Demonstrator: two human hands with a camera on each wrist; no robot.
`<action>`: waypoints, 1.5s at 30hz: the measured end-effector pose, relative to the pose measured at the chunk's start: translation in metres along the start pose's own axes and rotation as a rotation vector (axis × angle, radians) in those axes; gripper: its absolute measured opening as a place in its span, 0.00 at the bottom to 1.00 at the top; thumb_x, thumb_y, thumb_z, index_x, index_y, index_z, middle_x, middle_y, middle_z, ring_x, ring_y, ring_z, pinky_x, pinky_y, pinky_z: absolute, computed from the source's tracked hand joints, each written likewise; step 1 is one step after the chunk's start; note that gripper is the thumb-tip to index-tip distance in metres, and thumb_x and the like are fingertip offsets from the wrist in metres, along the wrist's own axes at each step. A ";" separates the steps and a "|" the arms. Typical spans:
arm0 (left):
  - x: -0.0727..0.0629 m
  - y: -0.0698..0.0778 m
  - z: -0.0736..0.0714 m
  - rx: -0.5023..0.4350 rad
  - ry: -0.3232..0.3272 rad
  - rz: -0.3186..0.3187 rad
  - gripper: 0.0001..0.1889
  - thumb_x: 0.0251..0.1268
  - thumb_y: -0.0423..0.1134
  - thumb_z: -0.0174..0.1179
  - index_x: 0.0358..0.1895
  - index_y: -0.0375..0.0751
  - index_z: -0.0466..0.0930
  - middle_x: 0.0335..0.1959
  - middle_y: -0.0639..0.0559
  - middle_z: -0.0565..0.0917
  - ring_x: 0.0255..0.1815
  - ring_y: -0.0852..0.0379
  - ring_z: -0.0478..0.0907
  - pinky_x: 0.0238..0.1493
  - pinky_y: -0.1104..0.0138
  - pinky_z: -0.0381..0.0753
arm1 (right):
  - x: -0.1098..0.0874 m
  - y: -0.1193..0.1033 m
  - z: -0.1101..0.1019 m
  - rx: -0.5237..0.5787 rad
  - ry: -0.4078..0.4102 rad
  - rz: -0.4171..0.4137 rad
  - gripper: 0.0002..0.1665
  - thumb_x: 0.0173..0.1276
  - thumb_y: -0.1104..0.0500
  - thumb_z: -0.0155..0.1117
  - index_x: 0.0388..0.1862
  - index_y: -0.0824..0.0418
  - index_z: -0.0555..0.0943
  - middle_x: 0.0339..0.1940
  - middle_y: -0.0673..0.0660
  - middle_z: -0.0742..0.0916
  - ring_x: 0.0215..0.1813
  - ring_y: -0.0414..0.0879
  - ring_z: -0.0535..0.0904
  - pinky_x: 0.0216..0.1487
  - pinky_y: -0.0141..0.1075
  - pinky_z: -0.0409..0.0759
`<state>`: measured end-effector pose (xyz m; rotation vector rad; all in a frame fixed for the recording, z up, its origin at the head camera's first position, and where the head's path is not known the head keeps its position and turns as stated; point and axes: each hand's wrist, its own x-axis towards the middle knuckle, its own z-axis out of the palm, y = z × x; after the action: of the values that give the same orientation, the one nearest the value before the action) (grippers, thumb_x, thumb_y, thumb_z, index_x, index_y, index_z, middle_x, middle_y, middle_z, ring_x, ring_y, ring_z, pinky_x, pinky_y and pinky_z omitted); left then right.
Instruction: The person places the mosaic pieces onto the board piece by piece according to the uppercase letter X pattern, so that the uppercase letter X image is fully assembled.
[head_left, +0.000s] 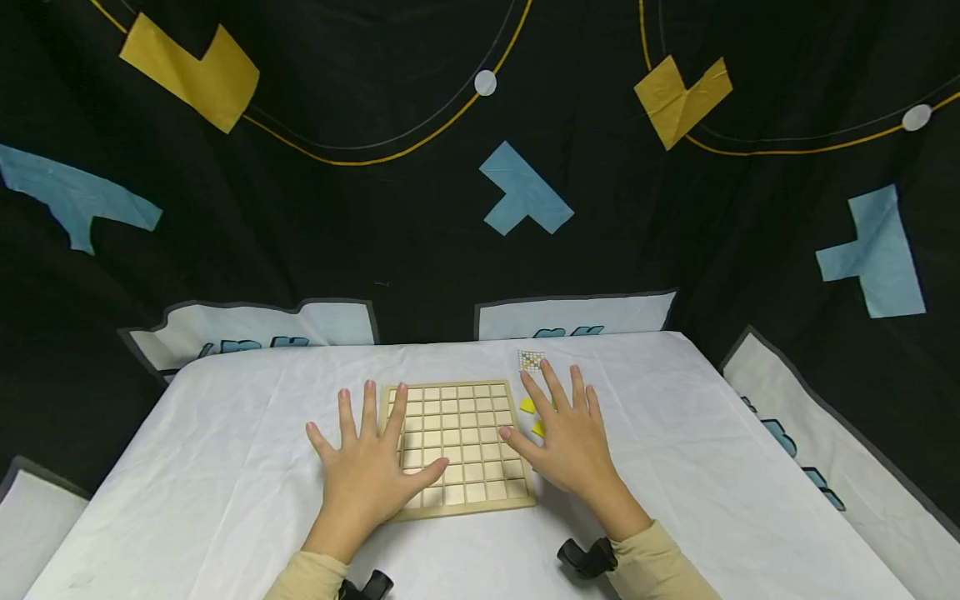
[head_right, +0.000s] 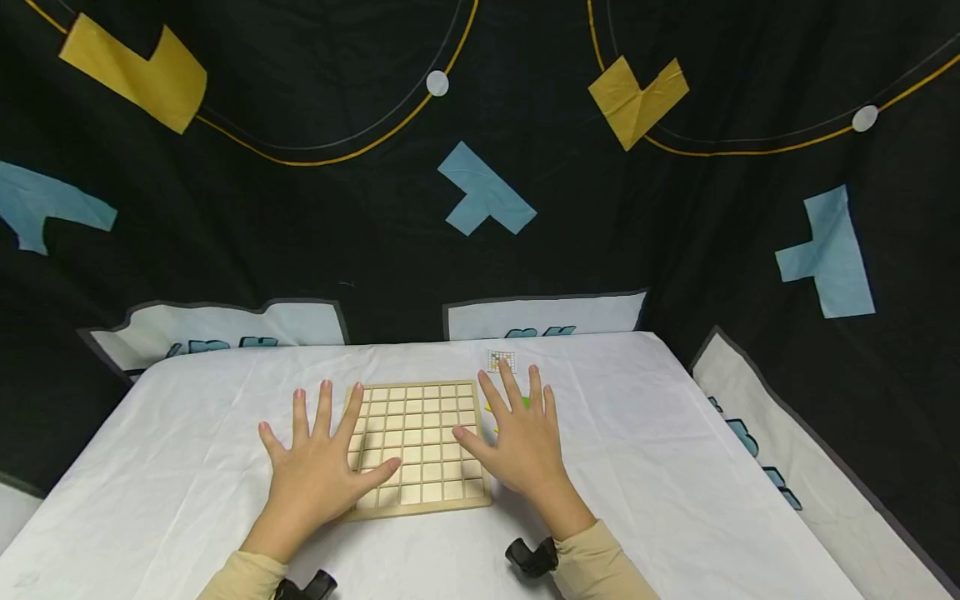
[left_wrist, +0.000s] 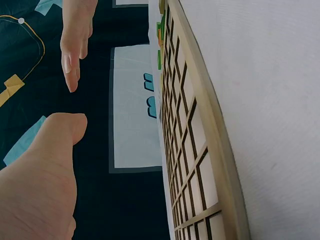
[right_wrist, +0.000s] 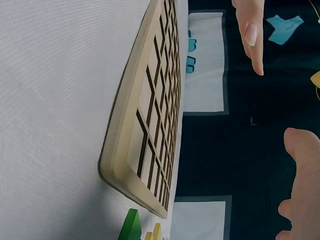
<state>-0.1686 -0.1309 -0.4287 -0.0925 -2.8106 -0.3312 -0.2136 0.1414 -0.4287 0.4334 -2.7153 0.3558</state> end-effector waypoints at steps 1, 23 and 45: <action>0.000 0.000 0.000 0.000 0.002 0.000 0.60 0.45 0.81 0.57 0.81 0.53 0.49 0.80 0.33 0.48 0.80 0.25 0.36 0.62 0.18 0.30 | 0.000 0.000 0.000 0.003 0.004 -0.001 0.50 0.64 0.21 0.47 0.80 0.41 0.57 0.83 0.52 0.57 0.82 0.67 0.44 0.77 0.66 0.51; -0.013 -0.017 0.008 0.001 -0.033 -0.041 0.65 0.45 0.81 0.57 0.81 0.48 0.43 0.80 0.31 0.50 0.79 0.23 0.40 0.64 0.19 0.34 | 0.004 0.027 0.010 0.040 -0.083 0.079 0.48 0.67 0.27 0.52 0.80 0.47 0.59 0.81 0.56 0.63 0.82 0.64 0.49 0.77 0.65 0.55; -0.030 -0.029 0.033 -0.080 -0.125 -0.026 0.72 0.36 0.88 0.53 0.77 0.30 0.54 0.76 0.26 0.55 0.78 0.27 0.49 0.71 0.28 0.39 | 0.039 0.072 0.040 0.037 -0.252 0.284 0.29 0.73 0.50 0.61 0.70 0.56 0.74 0.63 0.62 0.80 0.62 0.62 0.75 0.63 0.58 0.76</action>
<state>-0.1526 -0.1521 -0.4748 -0.0971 -2.9238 -0.4586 -0.2852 0.1865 -0.4627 0.1042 -3.0278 0.4551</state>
